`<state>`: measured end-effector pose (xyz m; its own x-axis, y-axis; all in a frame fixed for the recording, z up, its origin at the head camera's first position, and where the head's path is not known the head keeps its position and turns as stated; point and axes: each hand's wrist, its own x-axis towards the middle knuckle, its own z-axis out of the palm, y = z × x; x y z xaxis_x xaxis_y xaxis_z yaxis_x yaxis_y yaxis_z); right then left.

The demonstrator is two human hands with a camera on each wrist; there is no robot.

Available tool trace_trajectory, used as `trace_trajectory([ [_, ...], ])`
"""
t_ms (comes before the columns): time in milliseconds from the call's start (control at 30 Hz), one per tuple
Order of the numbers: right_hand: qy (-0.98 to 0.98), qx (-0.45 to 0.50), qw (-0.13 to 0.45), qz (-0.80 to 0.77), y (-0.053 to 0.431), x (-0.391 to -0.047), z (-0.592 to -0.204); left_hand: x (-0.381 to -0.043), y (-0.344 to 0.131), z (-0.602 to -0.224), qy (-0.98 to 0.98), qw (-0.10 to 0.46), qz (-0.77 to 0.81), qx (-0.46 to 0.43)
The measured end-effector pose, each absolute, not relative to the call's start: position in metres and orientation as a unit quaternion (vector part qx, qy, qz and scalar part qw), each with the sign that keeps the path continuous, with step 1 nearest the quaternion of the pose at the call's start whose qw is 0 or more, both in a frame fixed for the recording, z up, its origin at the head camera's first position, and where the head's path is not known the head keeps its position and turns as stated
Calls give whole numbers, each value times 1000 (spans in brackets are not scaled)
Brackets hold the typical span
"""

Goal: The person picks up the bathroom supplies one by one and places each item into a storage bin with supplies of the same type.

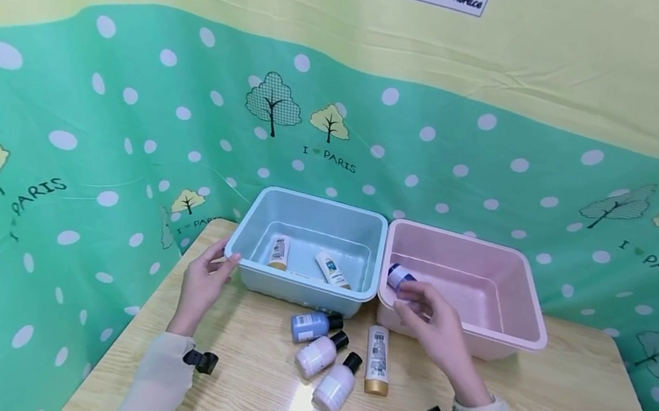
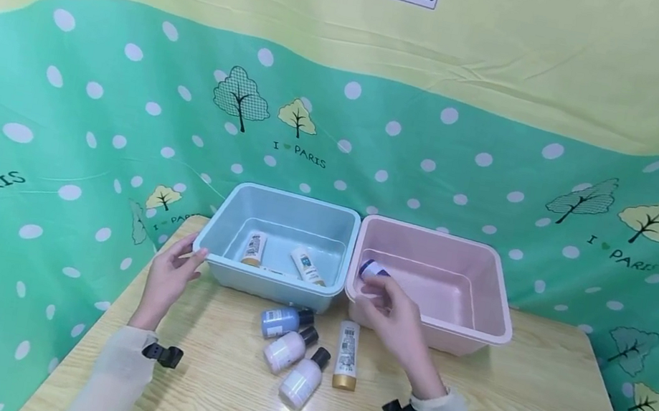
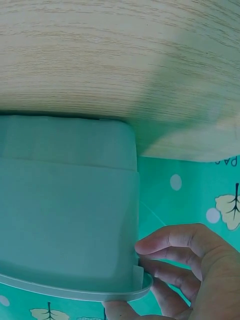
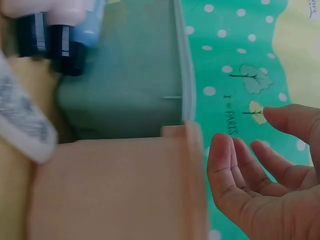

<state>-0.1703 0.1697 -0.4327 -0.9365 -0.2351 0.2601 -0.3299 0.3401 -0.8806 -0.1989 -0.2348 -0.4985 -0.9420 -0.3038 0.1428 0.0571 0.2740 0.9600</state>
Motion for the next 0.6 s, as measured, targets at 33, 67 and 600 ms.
trace_trajectory([
  [33, -819, 172, 44, 546, 172, -166, -438, -199, -235, -498, -783, 151, -598, 78],
  [67, -821, 175, 45, 541, 175, -163, -443, -199, -235, -498, -782, 151, -599, 80],
  [600, -867, 60, 0, 494, 175, -145, -538, -198, -235, -497, -781, 156, -600, 77],
])
